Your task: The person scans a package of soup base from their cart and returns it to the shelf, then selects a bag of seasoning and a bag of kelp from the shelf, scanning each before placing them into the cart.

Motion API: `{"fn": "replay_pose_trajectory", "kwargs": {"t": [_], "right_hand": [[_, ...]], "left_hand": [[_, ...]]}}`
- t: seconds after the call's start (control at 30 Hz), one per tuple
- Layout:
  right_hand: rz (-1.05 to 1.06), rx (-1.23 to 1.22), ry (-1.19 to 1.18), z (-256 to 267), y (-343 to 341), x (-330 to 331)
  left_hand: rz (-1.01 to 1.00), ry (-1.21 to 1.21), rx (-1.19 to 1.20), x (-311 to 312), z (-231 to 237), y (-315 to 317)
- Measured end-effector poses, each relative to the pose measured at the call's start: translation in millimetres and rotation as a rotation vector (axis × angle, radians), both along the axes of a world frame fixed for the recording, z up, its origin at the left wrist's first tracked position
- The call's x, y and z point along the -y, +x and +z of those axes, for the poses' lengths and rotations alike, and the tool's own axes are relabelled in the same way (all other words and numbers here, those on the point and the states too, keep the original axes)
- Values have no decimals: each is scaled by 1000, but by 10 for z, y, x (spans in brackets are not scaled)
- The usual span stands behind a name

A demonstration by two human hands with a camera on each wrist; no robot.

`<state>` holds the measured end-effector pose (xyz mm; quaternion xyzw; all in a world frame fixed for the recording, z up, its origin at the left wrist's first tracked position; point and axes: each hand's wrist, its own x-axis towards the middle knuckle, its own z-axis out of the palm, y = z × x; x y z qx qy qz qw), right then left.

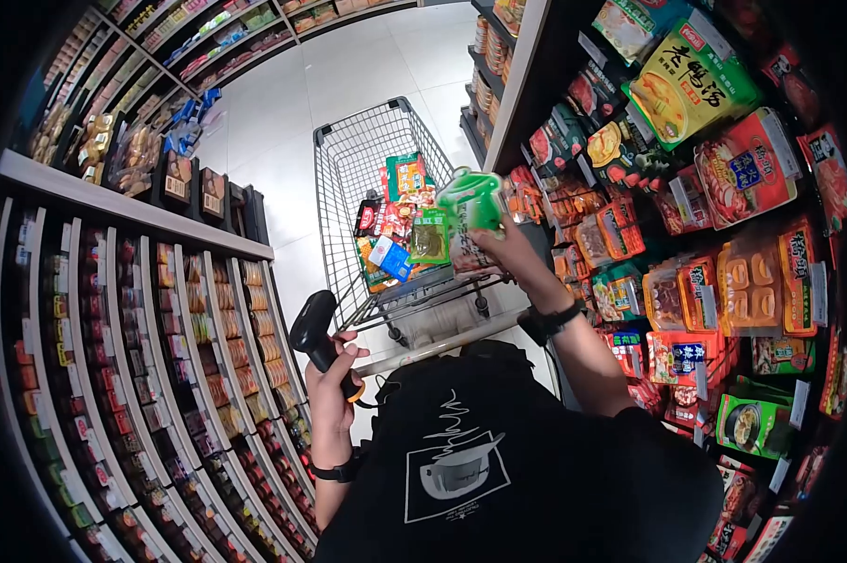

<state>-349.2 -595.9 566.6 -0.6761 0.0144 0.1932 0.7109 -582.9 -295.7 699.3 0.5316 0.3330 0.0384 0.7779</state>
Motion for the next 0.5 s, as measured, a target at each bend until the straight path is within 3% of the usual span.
{"fn": "replay_pose_trajectory", "kwargs": {"t": [0.1,0.5], "right_hand": [[163,-183,-212,-207,300,-176],[297,-251,-41,-278,715,-577]], "left_hand": [[19,5,-35,45,10,-63],[123,73,-95,162,-22,-248]]}}
